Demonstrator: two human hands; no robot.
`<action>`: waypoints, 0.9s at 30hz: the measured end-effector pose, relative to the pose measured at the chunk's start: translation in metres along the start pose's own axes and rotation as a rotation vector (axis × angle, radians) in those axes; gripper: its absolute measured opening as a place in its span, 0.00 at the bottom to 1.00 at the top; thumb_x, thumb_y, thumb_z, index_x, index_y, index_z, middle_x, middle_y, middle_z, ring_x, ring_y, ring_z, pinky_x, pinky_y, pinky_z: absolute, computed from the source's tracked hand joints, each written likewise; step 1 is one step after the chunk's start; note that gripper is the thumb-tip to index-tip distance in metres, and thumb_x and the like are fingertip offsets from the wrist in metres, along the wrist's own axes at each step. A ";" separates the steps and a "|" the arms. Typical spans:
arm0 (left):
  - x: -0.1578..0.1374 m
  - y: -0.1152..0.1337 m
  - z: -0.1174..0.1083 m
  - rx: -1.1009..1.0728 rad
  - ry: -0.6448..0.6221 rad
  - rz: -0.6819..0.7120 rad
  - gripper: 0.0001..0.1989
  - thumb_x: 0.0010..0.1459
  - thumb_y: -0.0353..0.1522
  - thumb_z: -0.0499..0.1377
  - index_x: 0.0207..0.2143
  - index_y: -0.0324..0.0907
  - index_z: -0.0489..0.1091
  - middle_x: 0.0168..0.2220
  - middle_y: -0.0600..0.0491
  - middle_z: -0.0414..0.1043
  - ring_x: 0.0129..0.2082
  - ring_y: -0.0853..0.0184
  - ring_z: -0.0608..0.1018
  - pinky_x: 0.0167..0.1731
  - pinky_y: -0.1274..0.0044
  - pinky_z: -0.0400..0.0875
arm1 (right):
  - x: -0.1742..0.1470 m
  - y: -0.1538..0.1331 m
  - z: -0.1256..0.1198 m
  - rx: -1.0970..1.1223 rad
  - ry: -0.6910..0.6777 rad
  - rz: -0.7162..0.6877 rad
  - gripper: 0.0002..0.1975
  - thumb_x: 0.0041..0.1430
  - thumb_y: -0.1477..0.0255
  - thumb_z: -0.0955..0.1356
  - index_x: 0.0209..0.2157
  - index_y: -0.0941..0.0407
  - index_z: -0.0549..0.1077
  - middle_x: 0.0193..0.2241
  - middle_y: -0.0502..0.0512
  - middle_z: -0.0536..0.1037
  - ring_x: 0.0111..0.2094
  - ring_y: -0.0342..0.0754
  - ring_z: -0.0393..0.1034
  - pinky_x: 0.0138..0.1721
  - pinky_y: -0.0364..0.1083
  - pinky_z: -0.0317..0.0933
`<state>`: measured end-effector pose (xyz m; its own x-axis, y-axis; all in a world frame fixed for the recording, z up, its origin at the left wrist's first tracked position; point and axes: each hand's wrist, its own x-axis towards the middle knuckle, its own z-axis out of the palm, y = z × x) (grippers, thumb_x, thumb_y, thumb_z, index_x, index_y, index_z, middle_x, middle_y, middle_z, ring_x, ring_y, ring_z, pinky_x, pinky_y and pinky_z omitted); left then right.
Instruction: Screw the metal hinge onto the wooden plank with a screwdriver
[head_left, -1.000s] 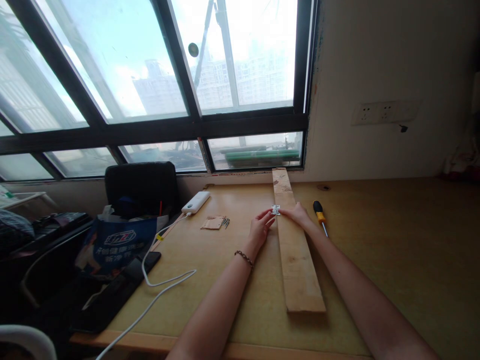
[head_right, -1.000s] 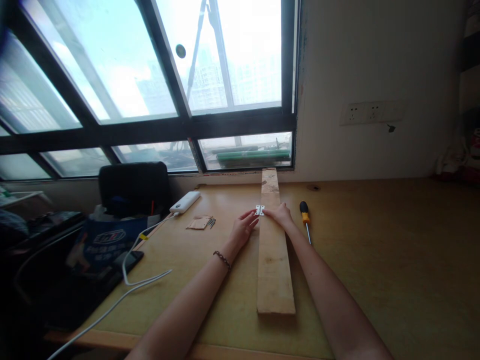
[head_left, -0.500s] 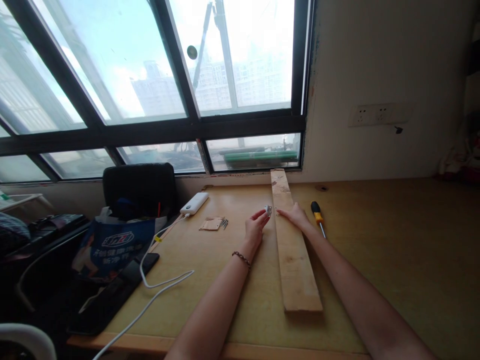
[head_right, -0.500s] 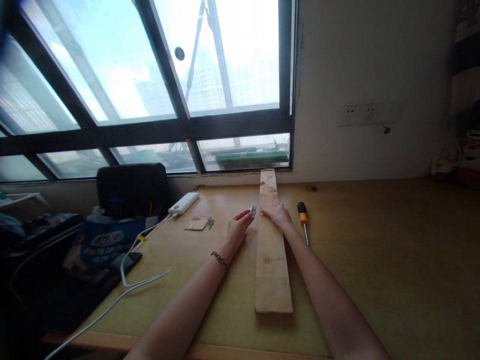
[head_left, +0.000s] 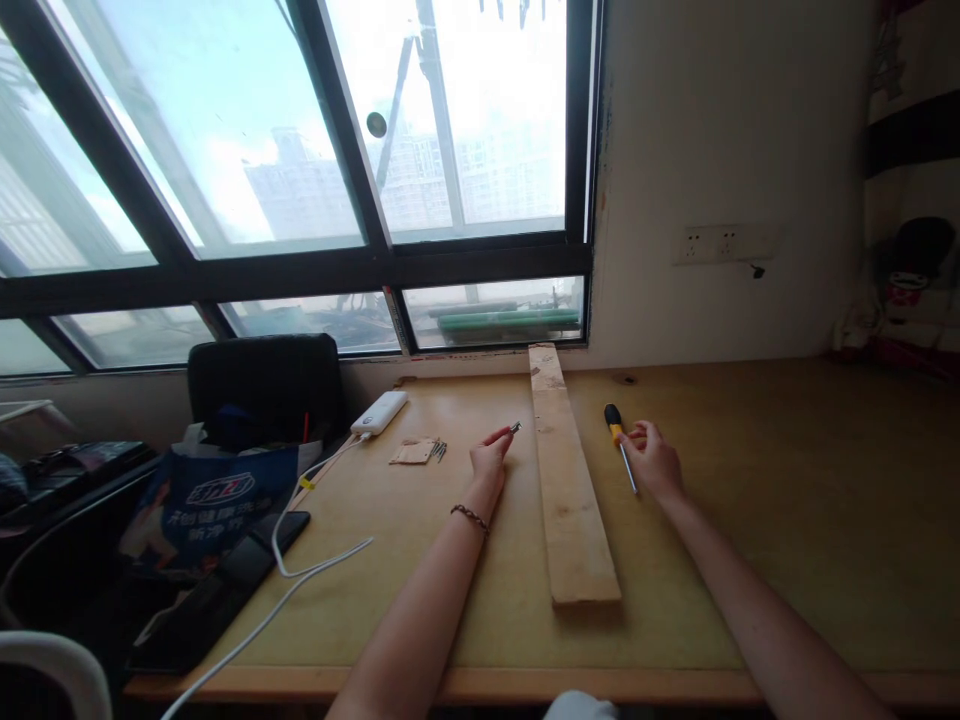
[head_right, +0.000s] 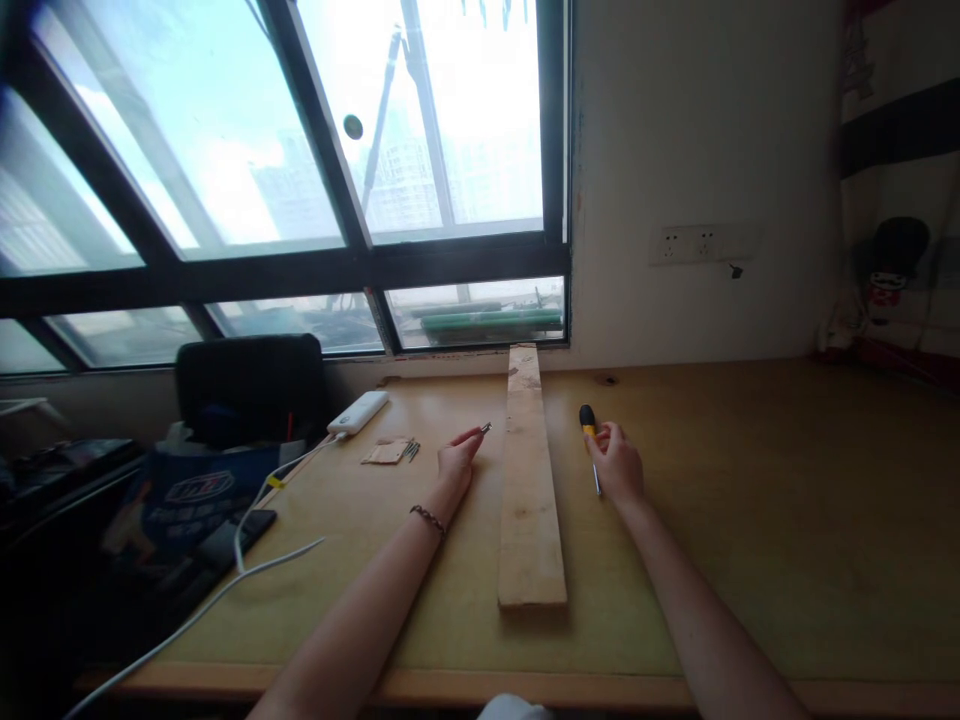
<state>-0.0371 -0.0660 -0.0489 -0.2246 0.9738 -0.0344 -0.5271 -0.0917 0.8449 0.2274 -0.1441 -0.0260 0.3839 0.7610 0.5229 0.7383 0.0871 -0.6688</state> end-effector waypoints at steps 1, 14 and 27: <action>0.000 0.000 -0.001 0.014 0.009 0.004 0.12 0.34 0.23 0.64 0.28 0.34 0.73 0.29 0.47 0.75 0.35 0.66 0.76 0.46 0.73 0.65 | -0.001 0.000 0.000 0.012 -0.005 0.007 0.18 0.52 0.59 0.63 0.40 0.57 0.64 0.31 0.54 0.74 0.25 0.45 0.68 0.28 0.43 0.59; 0.001 0.010 -0.011 0.011 0.059 0.059 0.13 0.35 0.21 0.65 0.29 0.34 0.72 0.30 0.48 0.75 0.37 0.67 0.76 0.47 0.74 0.64 | -0.005 0.000 0.008 0.024 -0.093 -0.036 0.18 0.51 0.62 0.63 0.41 0.57 0.64 0.30 0.55 0.75 0.29 0.48 0.70 0.32 0.45 0.61; -0.010 0.019 -0.007 -0.067 -0.120 -0.058 0.14 0.38 0.19 0.64 0.31 0.33 0.70 0.32 0.46 0.75 0.36 0.69 0.76 0.48 0.75 0.66 | -0.010 -0.015 0.007 0.012 -0.181 -0.043 0.17 0.51 0.65 0.64 0.43 0.57 0.64 0.30 0.55 0.75 0.29 0.47 0.70 0.32 0.44 0.61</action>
<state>-0.0509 -0.0791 -0.0366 -0.0950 0.9954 -0.0149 -0.5904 -0.0443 0.8059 0.2090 -0.1489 -0.0249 0.2454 0.8594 0.4486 0.7452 0.1287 -0.6543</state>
